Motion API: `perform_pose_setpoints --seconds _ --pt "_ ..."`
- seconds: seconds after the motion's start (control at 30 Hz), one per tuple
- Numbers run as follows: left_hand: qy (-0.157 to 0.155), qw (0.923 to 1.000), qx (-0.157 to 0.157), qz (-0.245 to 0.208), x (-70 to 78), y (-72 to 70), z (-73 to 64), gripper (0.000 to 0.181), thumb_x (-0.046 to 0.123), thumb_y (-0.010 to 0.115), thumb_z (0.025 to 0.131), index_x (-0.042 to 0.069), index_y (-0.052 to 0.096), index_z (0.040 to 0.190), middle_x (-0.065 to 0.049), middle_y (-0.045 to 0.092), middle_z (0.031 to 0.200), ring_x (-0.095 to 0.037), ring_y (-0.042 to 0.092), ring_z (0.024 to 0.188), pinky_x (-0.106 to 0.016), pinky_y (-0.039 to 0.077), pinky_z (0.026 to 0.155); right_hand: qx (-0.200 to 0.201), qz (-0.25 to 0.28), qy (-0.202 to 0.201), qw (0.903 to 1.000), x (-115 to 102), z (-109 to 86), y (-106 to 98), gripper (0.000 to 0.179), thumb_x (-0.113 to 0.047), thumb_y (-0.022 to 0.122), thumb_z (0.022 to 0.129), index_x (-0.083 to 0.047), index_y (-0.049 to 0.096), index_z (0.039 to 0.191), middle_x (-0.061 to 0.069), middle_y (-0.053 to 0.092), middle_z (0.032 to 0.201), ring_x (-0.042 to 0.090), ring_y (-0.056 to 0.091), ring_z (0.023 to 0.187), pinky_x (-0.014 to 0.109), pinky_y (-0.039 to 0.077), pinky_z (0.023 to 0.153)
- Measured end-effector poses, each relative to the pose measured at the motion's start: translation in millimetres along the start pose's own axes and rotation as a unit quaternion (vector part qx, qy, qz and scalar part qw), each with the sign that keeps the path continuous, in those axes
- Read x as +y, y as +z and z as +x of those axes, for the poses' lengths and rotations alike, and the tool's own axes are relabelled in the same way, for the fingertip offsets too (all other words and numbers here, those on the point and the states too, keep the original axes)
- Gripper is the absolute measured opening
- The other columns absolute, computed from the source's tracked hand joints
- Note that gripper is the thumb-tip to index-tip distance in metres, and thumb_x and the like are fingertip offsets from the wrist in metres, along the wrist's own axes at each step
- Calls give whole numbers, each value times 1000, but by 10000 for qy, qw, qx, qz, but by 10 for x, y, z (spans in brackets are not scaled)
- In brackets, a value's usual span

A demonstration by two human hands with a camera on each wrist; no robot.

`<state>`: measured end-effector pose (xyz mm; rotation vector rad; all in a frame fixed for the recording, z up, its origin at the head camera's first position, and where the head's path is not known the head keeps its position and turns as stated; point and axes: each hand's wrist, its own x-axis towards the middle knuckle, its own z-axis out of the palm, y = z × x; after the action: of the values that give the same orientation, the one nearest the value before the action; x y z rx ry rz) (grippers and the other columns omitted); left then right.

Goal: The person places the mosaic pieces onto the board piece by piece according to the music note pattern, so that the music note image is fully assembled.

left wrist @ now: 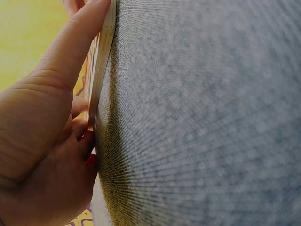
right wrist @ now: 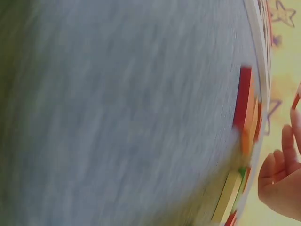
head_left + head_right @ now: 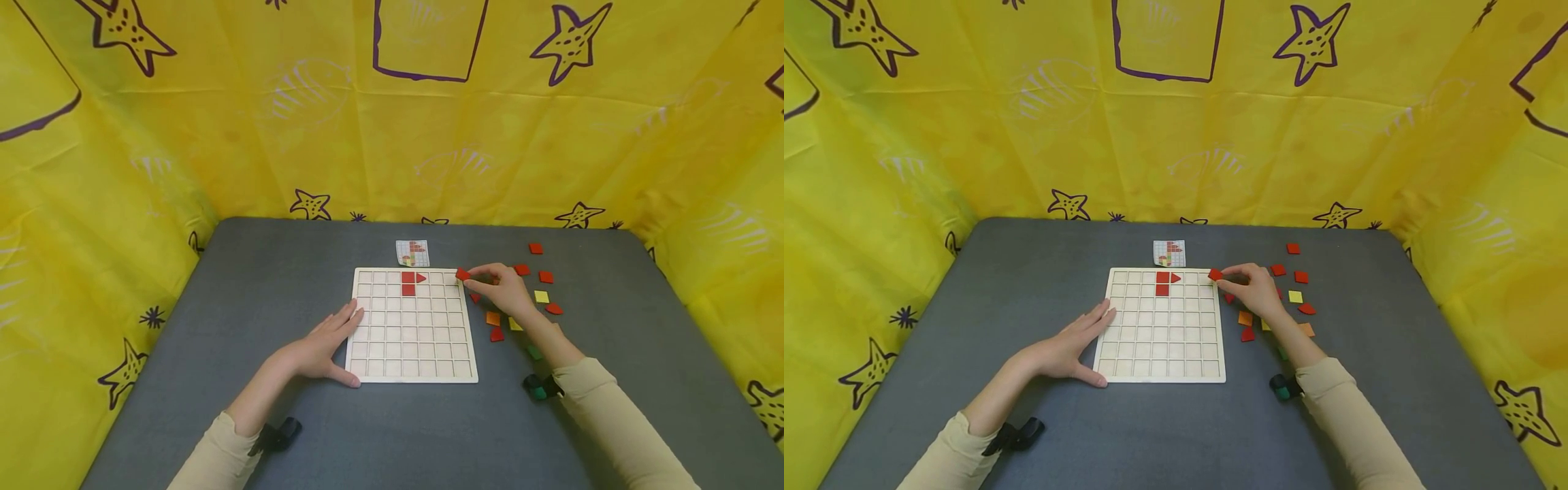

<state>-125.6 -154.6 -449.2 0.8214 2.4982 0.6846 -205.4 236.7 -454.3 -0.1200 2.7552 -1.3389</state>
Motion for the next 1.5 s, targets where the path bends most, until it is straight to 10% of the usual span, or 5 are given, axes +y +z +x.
perform_pose_setpoints --seconds 0.67,1.5 --pt "-154 9999 -45 56 6 7 16 123 56 83 68 8 12 157 -12 -2 163 -33 4 148 -54 11 116 -381 -761 -1220 9889 -305 149 485 25 -28 80 82 -12 77 100 7 67 107 29 47 104 45 38 88" --pt "-114 9999 -47 -38 25 -13 -5 122 52 84 70 4 12 156 -16 -1 162 -39 6 147 -56 11 115 -332 -690 -975 9923 -264 96 338 25 -24 76 86 -12 75 108 10 66 114 29 48 101 44 37 84"
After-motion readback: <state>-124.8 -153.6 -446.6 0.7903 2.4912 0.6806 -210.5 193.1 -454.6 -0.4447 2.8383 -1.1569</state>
